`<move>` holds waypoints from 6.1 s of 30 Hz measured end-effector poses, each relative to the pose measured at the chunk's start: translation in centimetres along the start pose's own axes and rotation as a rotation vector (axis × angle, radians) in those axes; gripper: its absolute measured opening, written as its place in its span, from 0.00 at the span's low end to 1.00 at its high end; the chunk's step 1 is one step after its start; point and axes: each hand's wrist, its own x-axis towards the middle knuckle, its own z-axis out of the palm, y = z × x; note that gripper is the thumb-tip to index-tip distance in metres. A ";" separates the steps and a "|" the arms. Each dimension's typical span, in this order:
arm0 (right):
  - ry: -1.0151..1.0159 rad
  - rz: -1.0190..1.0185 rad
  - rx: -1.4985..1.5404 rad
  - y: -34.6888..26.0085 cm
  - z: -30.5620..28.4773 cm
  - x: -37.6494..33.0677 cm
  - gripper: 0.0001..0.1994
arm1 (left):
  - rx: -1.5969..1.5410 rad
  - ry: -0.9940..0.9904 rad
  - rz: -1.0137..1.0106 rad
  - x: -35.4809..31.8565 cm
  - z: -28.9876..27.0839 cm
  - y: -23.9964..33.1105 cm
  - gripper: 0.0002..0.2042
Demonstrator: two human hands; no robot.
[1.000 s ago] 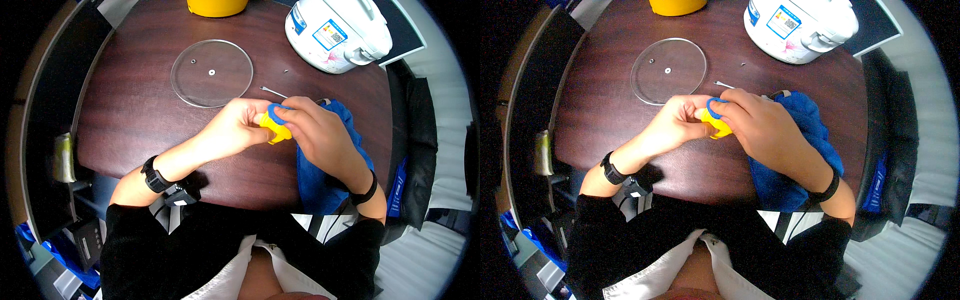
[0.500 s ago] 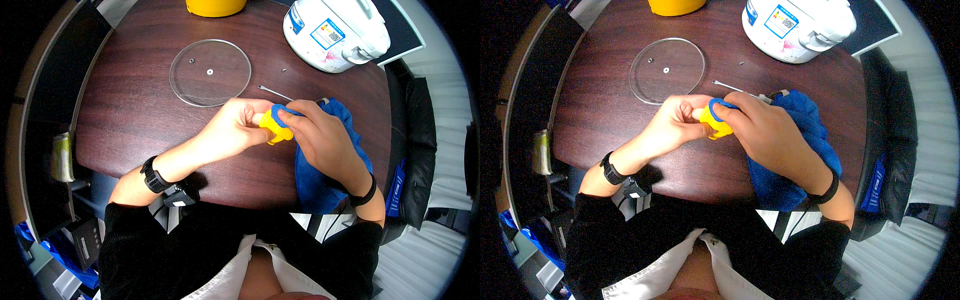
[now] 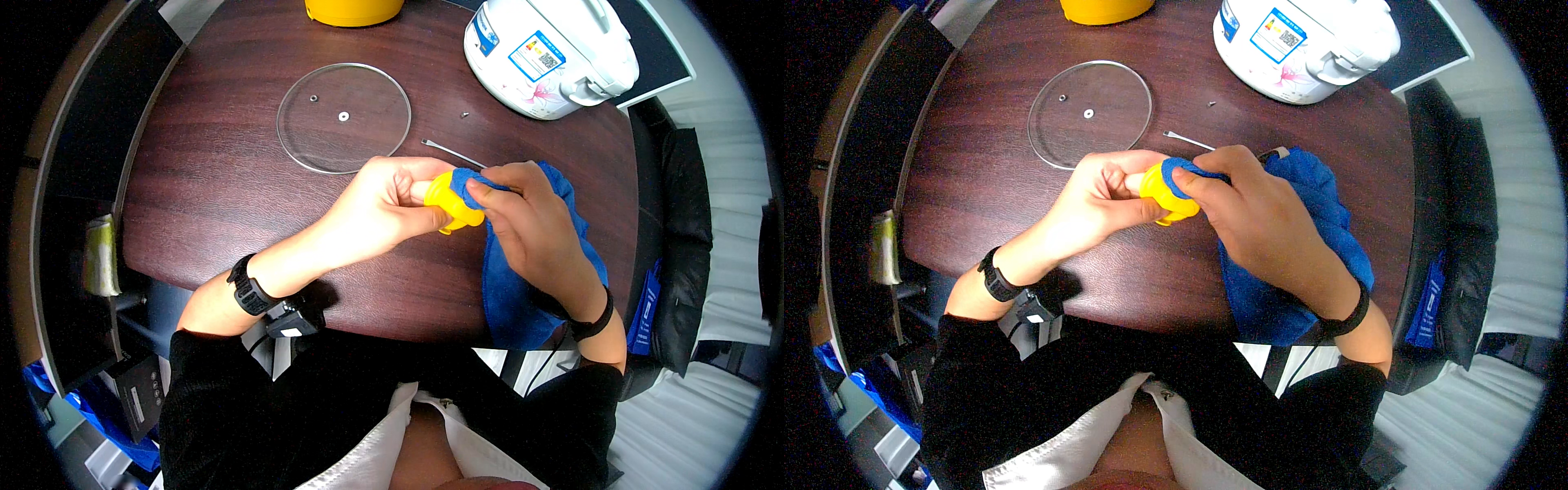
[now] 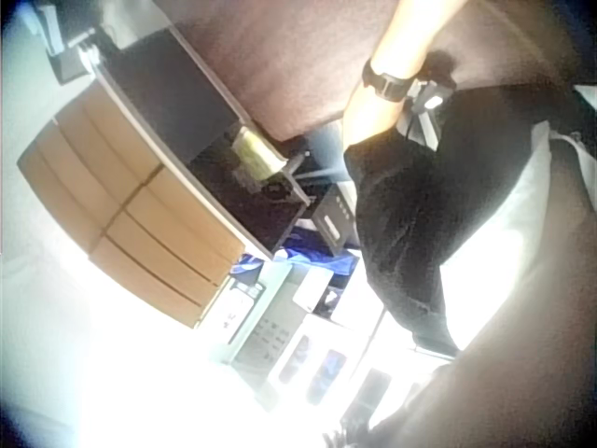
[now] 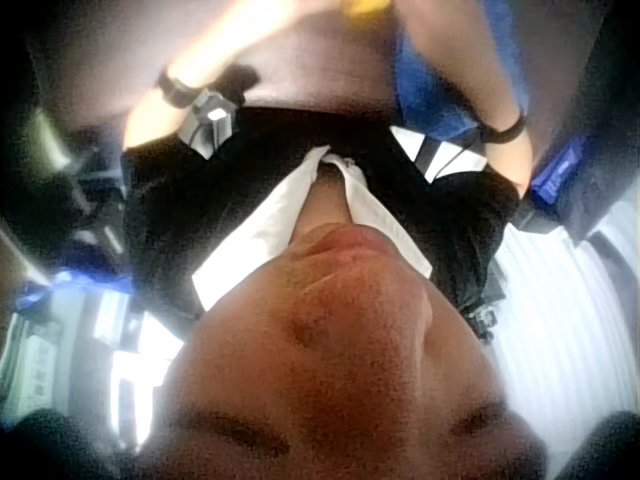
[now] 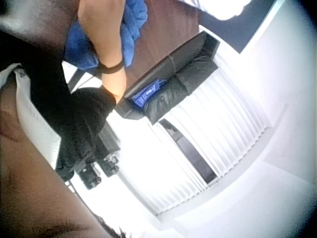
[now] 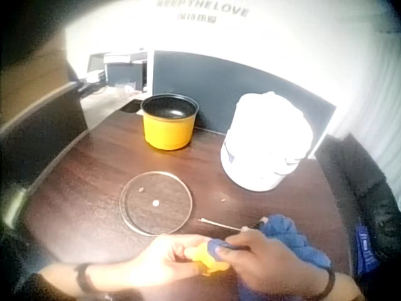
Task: The person wipes a yellow plastic knob with a blue cloth, then attaches it to a glass lid using a screwdriver. The person then places the lid on a yellow pot and uses the screwdriver to pry open a white container.
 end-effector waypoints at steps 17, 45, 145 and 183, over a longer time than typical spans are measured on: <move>-0.115 0.195 0.050 2.8 1.2 -3.0 0.11 | -0.034 0.106 0.205 0.3 -1.8 1.5 0.21; 0.268 0.160 0.257 0.8 1.1 -0.1 0.10 | -0.122 0.067 0.119 0.7 -1.1 0.3 0.19; 0.365 0.077 0.199 1.3 2.3 0.6 0.12 | -0.076 0.189 0.161 1.0 0.2 -1.6 0.19; 0.053 -0.006 -0.138 -0.4 3.5 -0.8 0.16 | 0.128 0.307 0.345 0.0 0.8 0.2 0.16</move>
